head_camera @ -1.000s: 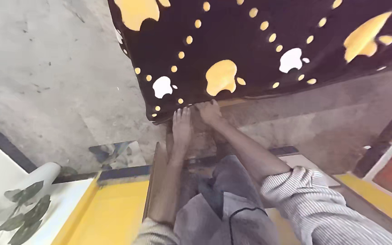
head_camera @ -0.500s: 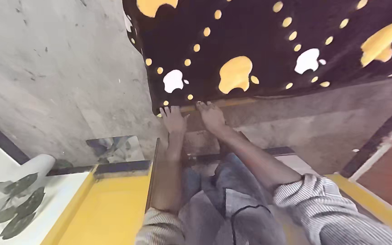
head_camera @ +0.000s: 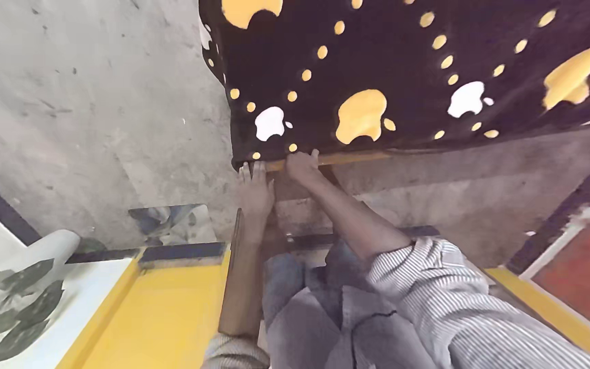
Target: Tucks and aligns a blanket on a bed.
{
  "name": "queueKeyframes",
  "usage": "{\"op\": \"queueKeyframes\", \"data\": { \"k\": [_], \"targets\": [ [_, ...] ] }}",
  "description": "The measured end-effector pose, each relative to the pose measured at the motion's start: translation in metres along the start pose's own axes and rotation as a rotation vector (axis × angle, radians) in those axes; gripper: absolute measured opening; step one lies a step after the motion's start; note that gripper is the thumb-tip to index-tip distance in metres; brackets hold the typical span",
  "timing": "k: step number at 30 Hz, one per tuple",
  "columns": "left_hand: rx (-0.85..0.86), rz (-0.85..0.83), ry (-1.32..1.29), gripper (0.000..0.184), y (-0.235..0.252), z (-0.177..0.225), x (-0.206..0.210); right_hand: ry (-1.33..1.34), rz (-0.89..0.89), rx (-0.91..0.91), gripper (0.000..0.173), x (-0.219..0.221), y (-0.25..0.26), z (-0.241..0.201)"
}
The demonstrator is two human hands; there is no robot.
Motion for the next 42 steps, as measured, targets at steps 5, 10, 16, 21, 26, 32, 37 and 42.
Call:
{"op": "queueKeyframes", "data": {
  "k": [5, 10, 16, 21, 26, 32, 37, 42],
  "targets": [
    [-0.052, -0.366, 0.035, 0.093, 0.053, -0.01, -0.008, -0.015, 0.028, -0.047, 0.033, 0.002, 0.004, 0.01],
    [0.264, -0.461, -0.069, 0.077, 0.089, -0.05, 0.0, -0.028, 0.048, -0.063, 0.032, 0.008, 0.009, 0.014],
    [0.197, -0.229, -0.029, 0.084, 0.061, -0.106, 0.02, 0.004, 0.145, -0.193, 0.033, 0.009, 0.003, 0.021],
    [0.048, -0.081, -0.423, 0.07, 0.044, -0.087, 0.007, 0.211, 0.202, -0.456, 0.072, 0.02, -0.001, 0.052],
    [-0.003, -0.286, -0.488, 0.068, 0.069, -0.09, 0.021, 0.419, 0.351, -0.483, 0.057, 0.016, -0.038, 0.097],
    [0.009, -0.44, -0.63, 0.05, 0.1, -0.098, 0.028, 0.418, 0.708, -0.053, 0.054, 0.021, -0.076, 0.261],
    [-0.132, -0.243, -0.508, 0.028, 0.105, -0.106, 0.011, 0.164, 0.71, -0.011, 0.062, 0.002, -0.075, 0.343],
    [-0.348, 0.006, -0.256, 0.034, 0.061, -0.045, -0.049, 0.116, 0.633, -0.096, 0.054, -0.021, -0.068, 0.365]
  ]
}}
Point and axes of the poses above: each hand's wrist, its own y-axis towards the middle knuckle, its own x-axis out of the palm, z = x × y, the point moved 9 cm from there along y, towards the middle knuckle, and after that the axes turned 6 degrees about y, right-handed, at the moved point
